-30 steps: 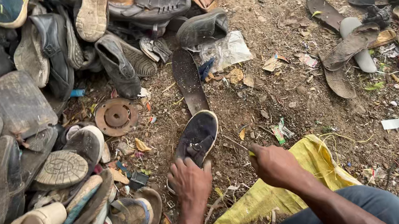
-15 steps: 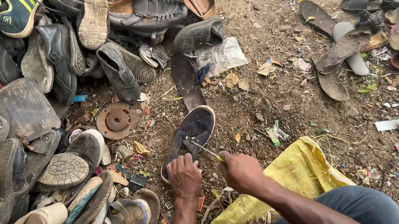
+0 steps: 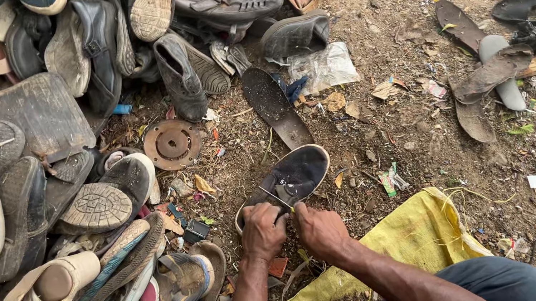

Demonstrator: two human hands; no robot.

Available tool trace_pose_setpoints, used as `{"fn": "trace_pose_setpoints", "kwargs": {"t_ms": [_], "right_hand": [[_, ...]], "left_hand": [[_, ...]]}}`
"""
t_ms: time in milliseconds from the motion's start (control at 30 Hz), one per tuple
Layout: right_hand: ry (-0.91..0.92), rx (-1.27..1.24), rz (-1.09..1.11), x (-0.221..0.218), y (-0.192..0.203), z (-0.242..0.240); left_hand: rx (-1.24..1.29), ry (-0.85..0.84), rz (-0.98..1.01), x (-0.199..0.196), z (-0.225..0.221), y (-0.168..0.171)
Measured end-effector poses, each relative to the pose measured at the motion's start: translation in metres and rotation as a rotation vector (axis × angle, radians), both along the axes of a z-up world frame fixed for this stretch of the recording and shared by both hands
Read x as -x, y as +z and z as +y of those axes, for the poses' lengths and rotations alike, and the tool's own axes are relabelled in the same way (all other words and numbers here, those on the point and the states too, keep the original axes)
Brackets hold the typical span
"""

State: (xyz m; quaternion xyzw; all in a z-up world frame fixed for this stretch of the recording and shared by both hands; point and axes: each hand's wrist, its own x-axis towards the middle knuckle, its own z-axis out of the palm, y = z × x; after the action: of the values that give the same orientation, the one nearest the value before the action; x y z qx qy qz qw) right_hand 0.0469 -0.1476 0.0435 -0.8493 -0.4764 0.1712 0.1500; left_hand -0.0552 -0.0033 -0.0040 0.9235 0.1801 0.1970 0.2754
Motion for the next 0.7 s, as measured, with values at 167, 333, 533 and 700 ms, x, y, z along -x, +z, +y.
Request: {"fn": "trace_pose_setpoints", "kwargs": {"t_ms": [167, 333, 533, 700], "right_hand": [[-0.022, 0.11, -0.002, 0.01, -0.008, 0.003], [-0.006, 0.161, -0.024, 0.029, -0.005, -0.022], [-0.095, 0.328, 0.032, 0.032, 0.006, -0.027], [0.011, 0.25, 0.001, 0.015, 0.008, 0.011]], "left_hand": [[0.078, 0.067, -0.074, 0.002, 0.004, -0.014], [0.208, 0.074, 0.001, 0.005, 0.011, -0.005], [0.308, 0.111, 0.055, 0.008, 0.01, 0.024], [0.228, 0.065, 0.03, 0.009, 0.005, 0.007]]}}
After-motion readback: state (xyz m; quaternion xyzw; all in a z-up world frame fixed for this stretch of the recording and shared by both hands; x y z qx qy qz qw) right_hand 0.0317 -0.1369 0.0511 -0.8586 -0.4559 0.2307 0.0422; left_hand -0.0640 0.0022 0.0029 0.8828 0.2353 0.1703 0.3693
